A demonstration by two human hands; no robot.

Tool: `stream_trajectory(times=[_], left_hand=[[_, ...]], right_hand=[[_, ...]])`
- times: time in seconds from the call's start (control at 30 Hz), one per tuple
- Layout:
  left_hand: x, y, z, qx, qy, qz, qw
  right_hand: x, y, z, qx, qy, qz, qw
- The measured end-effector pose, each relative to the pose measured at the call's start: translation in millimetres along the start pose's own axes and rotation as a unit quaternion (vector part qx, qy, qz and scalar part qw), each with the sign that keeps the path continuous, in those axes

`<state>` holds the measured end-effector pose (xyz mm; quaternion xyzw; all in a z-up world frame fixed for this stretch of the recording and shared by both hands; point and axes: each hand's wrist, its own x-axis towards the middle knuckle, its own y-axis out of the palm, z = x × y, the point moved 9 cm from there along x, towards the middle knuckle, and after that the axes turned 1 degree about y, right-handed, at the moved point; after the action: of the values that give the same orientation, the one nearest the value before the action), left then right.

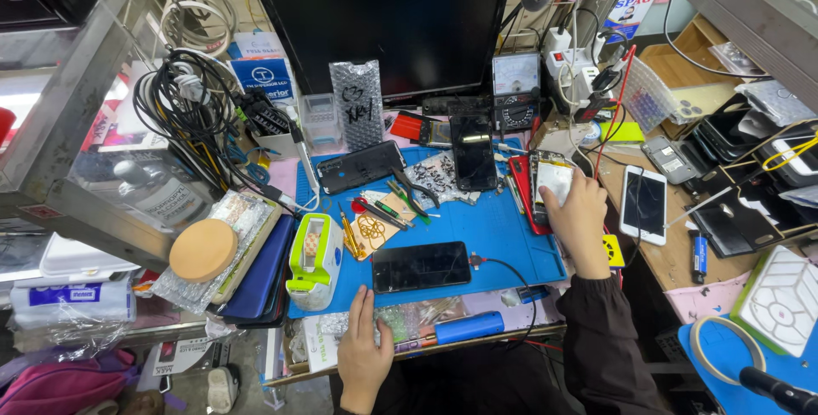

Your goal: The person taps and swipes on a mobile phone screen connected to a power source on a workbench to test its functionality.

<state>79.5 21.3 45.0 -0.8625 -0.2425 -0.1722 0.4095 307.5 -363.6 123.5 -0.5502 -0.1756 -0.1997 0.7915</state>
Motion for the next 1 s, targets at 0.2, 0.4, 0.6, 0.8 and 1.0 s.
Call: stream_trajectory(times=[0.2, 0.4, 0.6, 0.8, 1.0], left_hand=[[-1.6, 4.4, 5.4, 0.006, -0.015, 0.016, 1.000], [-2.3, 8.4, 7.9, 0.002, -0.015, 0.020, 1.000], [-2.1, 3.9, 4.6, -0.011, 0.000, 0.000, 1.000], [-1.7, 4.0, 3.2, -0.009, 0.008, -0.002, 1.000], [-2.0, 6.4, 5.0, -0.004, 0.002, 0.015, 1.000]], right_hand=[[-5.8, 18.6, 4.4, -0.075, 0.016, 0.007, 0.997], [-9.7, 25.4, 7.8, -0.081, 0.012, 0.015, 0.996], [-11.7, 23.1, 11.1, -0.084, 0.003, -0.010, 0.996], [-27.7, -4.5, 56.7, -0.041, -0.070, -0.049, 0.995], [-51.4, -12.2, 114.5, 0.036, -0.140, 0.004, 0.989]])
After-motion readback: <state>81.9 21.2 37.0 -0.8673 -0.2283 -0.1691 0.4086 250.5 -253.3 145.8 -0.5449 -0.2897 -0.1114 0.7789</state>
